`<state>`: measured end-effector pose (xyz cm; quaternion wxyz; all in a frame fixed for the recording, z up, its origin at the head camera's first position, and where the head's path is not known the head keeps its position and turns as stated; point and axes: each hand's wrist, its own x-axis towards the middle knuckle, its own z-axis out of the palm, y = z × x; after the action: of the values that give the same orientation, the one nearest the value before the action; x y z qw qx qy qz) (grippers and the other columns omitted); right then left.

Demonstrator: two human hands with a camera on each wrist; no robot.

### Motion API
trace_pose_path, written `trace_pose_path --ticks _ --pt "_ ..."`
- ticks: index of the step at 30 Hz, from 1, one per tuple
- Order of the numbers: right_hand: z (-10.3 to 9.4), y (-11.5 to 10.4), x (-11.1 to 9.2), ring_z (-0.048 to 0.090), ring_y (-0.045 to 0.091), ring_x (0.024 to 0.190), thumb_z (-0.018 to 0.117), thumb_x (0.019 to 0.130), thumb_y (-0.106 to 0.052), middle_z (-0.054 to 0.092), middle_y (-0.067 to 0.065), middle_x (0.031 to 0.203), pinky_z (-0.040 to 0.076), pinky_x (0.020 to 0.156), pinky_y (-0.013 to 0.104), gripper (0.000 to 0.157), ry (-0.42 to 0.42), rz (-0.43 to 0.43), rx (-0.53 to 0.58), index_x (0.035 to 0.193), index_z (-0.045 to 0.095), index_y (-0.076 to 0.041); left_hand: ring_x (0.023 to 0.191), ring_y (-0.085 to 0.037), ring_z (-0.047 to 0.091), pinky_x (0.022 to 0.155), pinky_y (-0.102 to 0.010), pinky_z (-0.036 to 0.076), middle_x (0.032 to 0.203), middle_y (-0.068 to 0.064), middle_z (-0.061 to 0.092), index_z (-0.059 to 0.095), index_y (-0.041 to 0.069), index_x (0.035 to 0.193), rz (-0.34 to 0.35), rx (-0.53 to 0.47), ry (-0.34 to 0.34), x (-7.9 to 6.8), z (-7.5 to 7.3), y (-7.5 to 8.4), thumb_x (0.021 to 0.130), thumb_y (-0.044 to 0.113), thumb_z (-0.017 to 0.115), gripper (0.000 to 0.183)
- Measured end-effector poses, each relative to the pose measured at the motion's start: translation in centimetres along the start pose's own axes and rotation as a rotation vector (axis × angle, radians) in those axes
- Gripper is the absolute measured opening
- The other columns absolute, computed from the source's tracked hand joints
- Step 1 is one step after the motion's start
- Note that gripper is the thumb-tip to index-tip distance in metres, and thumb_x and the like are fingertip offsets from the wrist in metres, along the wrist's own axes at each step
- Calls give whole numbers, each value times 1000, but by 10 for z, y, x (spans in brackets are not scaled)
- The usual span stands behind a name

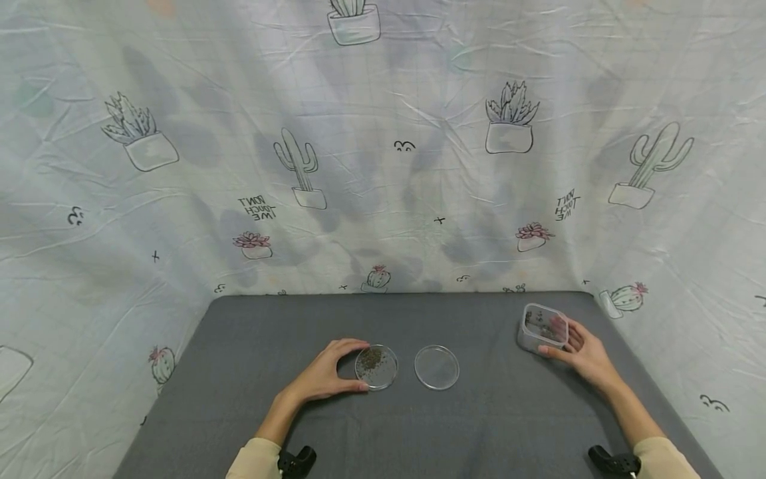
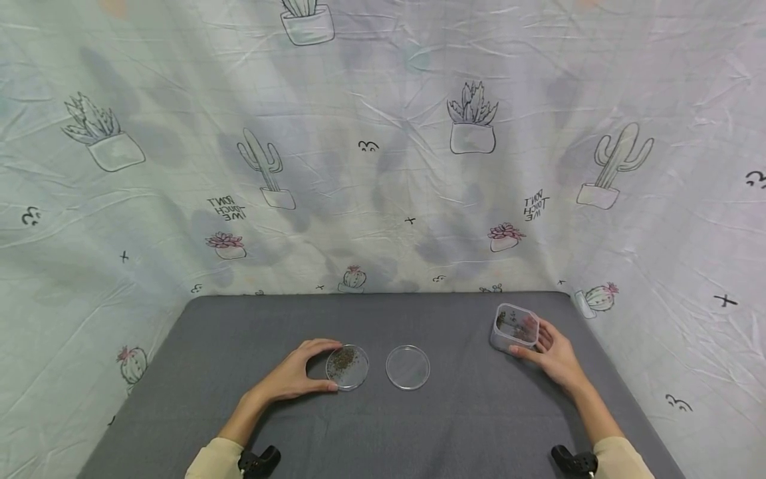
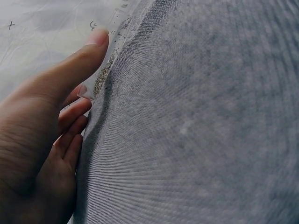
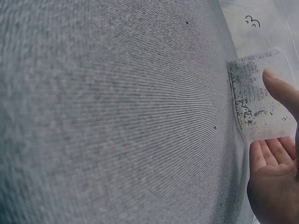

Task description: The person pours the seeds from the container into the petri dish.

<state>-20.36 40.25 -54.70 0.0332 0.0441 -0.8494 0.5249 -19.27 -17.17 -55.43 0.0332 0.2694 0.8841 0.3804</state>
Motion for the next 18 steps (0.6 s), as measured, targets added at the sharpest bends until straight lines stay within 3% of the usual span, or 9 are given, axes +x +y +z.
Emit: trace_pose_path --ticks 8,15,16,18 --pt "-4 -3 -10 38 -33 120 84 97 -17 34 42 167 39 99 -6 99 -21 42 -41 168 22 10 144 -35 56 115 -66 48 156 -6 62 63 20 152 7 3 -2 -1 1 2 85 42 94 77" --pt "-6 -8 -27 43 -35 116 83 96 -8 32 49 163 45 98 -2 97 -7 27 16 166 20 15 143 -35 56 114 -66 48 155 -7 62 63 18 152 8 6 1 0 0 2 85 41 95 78" --pt "-5 -9 -31 45 -34 116 83 96 -7 35 46 163 46 99 -1 95 -2 19 26 165 21 15 143 -35 56 114 -66 48 155 -7 62 63 18 152 9 7 2 0 0 2 85 41 95 78" --pt "-5 -9 -38 48 -32 119 83 95 -3 51 26 163 48 100 1 92 -3 -6 40 164 25 16 143 -35 56 114 -66 48 156 -7 62 63 18 152 9 5 1 0 0 1 85 41 95 77"
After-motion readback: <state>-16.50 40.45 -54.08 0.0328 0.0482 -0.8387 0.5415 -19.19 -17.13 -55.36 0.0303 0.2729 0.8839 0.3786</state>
